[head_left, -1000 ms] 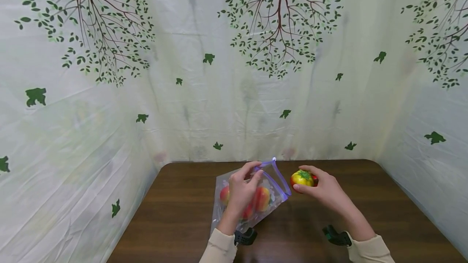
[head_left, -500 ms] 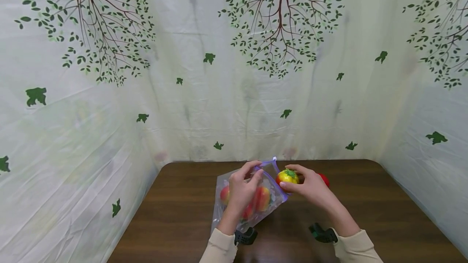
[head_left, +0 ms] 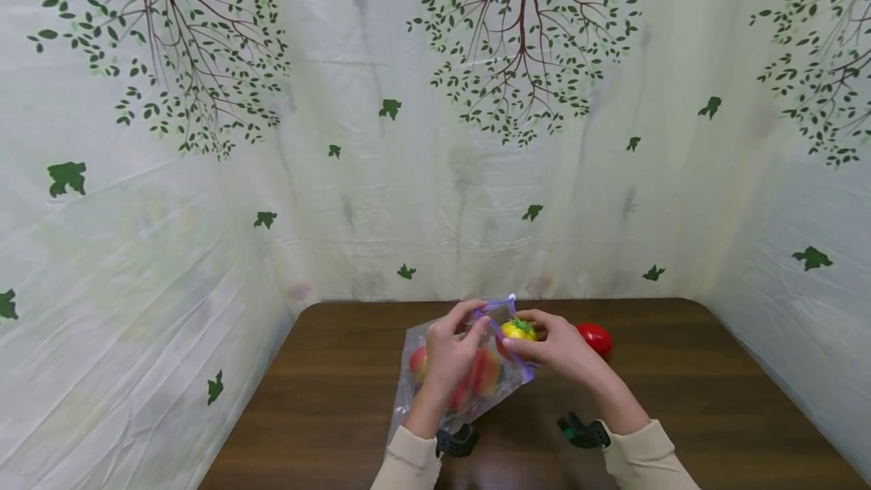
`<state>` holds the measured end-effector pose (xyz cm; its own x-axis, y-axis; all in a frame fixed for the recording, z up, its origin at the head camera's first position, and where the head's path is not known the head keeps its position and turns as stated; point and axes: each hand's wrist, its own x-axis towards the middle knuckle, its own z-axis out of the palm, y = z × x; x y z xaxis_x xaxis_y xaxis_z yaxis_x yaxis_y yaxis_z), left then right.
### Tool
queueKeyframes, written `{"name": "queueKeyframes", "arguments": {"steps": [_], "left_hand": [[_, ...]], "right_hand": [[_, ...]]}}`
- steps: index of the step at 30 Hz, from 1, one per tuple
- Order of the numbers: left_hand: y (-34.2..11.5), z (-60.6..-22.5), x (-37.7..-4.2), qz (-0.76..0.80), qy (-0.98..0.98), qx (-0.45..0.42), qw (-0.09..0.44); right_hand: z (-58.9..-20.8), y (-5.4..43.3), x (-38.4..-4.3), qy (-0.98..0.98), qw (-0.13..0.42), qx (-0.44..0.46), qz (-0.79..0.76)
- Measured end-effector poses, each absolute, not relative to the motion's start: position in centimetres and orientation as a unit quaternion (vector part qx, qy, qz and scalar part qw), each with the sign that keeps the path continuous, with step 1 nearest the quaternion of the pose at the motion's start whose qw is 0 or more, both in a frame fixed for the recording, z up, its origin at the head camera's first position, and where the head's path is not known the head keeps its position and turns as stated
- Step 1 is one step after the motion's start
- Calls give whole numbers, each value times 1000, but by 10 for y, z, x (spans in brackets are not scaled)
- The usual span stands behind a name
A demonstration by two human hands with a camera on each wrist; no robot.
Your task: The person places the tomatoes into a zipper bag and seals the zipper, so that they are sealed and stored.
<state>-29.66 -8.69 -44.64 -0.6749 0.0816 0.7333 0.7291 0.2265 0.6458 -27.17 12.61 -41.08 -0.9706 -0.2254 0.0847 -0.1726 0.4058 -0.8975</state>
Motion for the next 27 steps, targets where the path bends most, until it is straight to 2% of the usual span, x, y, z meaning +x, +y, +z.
{"name": "queueKeyframes", "arguments": {"steps": [4,11,27], "left_hand": [[-87,-447,-297,-553,-725,-278,300],[-87,-446,-298,-550,-721,-276,319],[-91,-437,-298,-519,-721,-288,357]], "right_hand": [[-414,119,-275,829,45,-144,-539],[-419,109,-279,770,112,-198,-597],[-416,102,-280,740,193,-240,-598]]}}
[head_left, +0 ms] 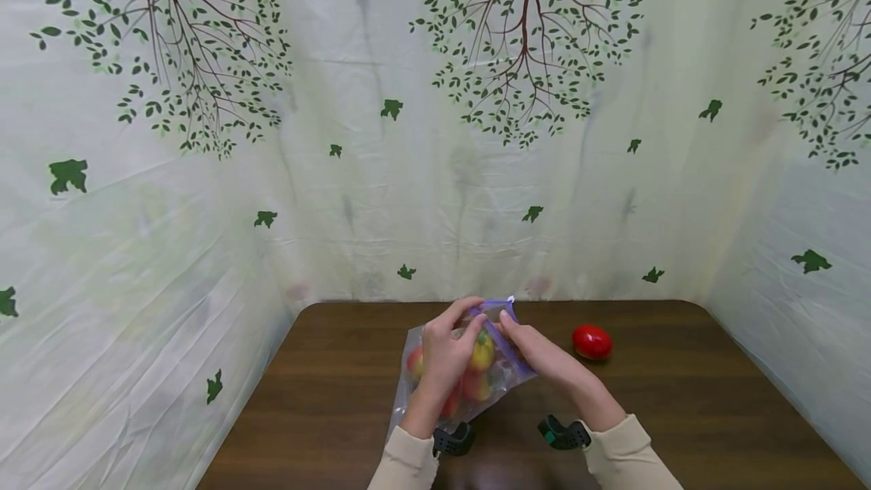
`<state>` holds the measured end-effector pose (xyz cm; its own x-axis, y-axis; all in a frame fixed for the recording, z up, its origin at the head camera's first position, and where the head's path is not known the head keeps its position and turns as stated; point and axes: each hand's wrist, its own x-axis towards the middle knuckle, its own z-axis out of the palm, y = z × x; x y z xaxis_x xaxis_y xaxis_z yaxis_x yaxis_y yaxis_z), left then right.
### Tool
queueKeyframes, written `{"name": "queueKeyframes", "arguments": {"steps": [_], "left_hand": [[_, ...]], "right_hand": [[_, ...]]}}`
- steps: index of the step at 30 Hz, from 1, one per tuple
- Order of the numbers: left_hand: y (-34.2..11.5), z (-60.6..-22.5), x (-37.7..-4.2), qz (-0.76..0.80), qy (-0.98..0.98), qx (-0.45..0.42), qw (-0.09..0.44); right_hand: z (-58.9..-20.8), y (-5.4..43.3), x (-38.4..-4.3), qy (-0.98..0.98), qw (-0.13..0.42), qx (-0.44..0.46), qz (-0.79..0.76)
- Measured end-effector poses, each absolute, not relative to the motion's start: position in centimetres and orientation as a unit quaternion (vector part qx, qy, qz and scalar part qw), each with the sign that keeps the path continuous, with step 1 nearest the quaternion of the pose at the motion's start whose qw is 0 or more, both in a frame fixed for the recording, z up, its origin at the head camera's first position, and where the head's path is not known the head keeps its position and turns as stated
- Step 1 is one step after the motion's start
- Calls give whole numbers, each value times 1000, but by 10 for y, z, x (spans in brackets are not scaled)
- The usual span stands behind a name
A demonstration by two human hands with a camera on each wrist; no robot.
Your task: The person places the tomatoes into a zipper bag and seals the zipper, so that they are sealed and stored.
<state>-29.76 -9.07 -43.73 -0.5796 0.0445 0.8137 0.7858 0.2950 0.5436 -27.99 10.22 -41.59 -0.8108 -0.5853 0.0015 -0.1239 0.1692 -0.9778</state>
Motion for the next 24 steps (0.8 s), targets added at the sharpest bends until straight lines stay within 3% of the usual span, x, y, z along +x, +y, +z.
{"name": "queueKeyframes", "arguments": {"steps": [9,24], "left_hand": [[-96,-433,-295,-509,-728,-286,359],[-99,-431,-297,-504,-728,-284,369]], "right_hand": [[-420,105,-277,754,193,-223,-587],[-406,135,-271,798,28,-171,-577]]}}
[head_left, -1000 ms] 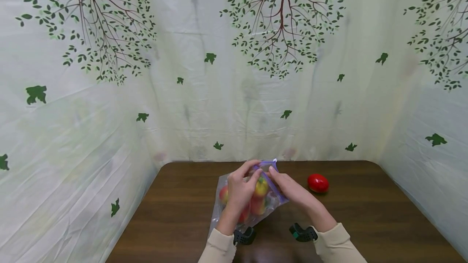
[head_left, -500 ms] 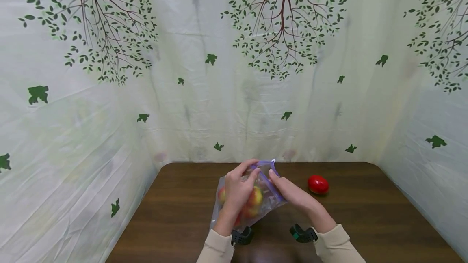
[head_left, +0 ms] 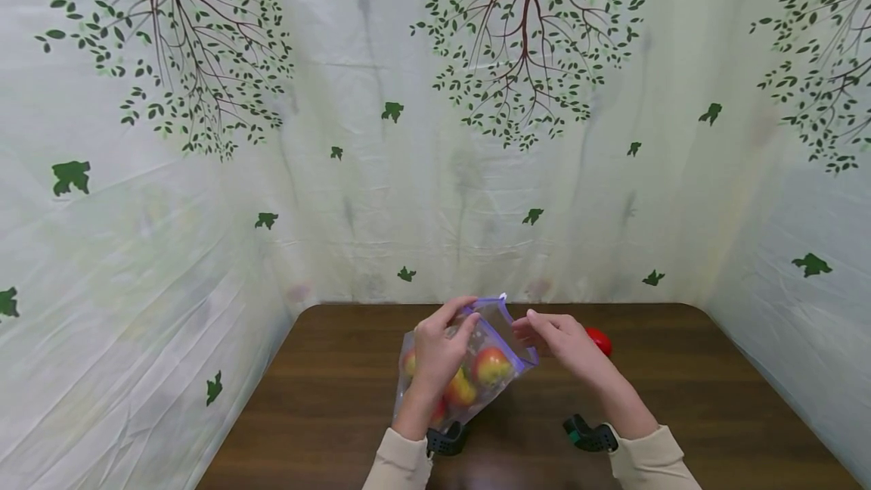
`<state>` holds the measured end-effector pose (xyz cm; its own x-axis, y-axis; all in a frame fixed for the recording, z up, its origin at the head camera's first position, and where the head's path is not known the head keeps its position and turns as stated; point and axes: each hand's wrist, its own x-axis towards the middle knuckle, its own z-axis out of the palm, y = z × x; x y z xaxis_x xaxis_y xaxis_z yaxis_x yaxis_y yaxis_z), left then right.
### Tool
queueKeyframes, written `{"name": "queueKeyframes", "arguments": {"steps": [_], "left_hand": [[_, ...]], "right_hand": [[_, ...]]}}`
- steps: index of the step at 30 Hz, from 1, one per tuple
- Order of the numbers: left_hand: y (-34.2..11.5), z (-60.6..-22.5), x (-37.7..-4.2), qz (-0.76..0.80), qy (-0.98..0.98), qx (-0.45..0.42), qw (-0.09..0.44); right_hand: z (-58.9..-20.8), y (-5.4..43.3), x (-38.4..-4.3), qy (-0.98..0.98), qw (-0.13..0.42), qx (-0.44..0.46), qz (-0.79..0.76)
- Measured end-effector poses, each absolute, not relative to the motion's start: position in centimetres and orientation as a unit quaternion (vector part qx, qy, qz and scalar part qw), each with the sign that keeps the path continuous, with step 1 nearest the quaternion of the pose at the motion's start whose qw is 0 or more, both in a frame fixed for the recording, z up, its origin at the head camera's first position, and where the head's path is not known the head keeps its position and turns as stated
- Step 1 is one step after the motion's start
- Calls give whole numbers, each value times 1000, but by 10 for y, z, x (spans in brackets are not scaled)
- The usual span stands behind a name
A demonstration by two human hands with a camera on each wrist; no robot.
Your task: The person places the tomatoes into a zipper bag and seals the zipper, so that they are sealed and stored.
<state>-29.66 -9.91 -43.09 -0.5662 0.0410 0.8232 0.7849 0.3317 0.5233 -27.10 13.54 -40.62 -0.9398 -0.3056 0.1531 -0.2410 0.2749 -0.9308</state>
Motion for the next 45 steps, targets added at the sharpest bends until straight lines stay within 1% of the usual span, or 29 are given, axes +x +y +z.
{"name": "queueKeyframes", "arguments": {"steps": [5,10,15,22,28,45], "left_hand": [[-100,-429,-298,-502,-728,-290,365],[-100,-429,-298,-500,-724,-295,373],[-100,-432,-299,-506,-719,-293,376],[-102,-434,-297,-507,-727,-285,364],[-102,-432,-296,-507,-725,-285,369],[-103,-435,-299,-505,-726,-283,372]], "right_hand": [[-409,154,-273,810,-22,-140,-569],[-416,171,-277,844,-66,-115,-520],[-427,187,-279,871,-94,-82,-475],[-441,211,-283,886,-101,-52,-450],[-453,228,-292,896,-116,-42,-426],[-485,246,-309,912,-148,-44,-380]]}}
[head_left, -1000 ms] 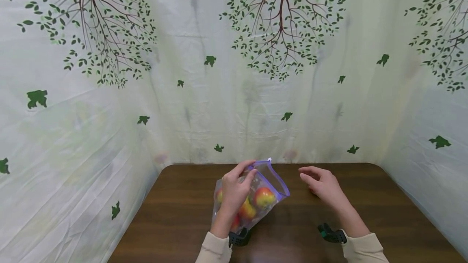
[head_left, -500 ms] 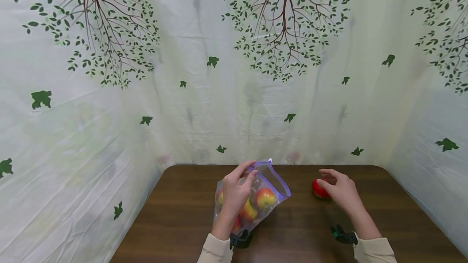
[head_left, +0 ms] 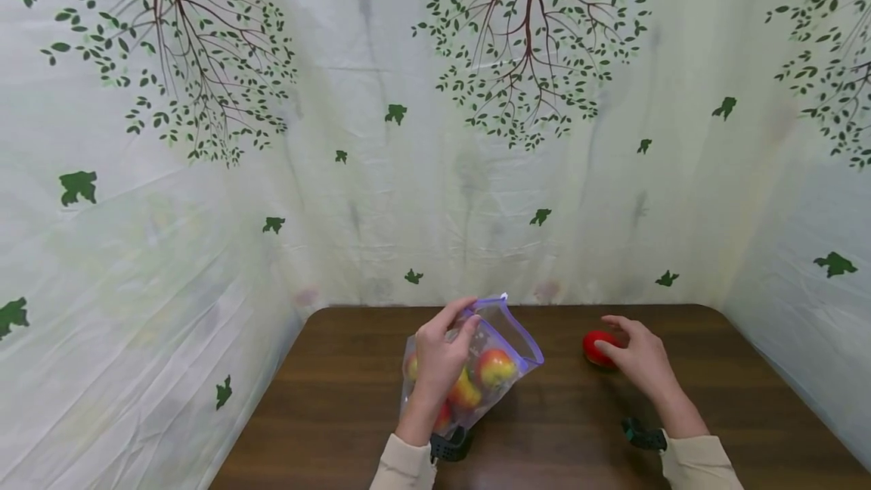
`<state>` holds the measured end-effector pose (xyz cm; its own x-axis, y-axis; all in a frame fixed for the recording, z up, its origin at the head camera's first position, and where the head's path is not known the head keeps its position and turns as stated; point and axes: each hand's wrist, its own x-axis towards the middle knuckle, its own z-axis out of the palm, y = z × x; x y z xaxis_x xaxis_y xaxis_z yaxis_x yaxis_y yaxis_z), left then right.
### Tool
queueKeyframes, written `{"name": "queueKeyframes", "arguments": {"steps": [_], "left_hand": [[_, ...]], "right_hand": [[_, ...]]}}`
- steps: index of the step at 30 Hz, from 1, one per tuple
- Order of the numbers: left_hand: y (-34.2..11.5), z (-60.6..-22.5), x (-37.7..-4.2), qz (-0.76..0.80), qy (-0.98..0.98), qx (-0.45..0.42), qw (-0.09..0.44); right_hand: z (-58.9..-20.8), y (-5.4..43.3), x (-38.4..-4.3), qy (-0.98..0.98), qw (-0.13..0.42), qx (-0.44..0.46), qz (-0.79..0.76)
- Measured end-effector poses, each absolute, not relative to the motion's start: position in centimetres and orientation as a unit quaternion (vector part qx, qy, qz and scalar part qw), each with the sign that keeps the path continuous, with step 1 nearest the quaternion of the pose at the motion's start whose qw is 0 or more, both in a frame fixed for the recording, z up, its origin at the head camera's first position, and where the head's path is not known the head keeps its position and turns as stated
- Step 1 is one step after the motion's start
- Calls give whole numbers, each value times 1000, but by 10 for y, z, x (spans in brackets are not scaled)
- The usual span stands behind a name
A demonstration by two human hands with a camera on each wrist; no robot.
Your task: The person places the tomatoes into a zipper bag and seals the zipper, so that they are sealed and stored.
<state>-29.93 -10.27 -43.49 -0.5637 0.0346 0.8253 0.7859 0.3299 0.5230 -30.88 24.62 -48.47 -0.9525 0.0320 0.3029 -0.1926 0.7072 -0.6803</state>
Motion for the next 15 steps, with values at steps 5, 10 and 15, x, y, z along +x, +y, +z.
{"name": "queueKeyframes", "arguments": {"steps": [5,10,15], "left_hand": [[-102,-434,-299,-504,-727,-286,369],[-101,-433,-298,-500,-727,-289,371],[-101,-432,-297,-500,-730,-288,367]], "right_hand": [[-494,255,-315,-915,149,39,373],[-502,260,-319,-917,121,28,379],[-512,261,-322,-916,105,28,385]]}}
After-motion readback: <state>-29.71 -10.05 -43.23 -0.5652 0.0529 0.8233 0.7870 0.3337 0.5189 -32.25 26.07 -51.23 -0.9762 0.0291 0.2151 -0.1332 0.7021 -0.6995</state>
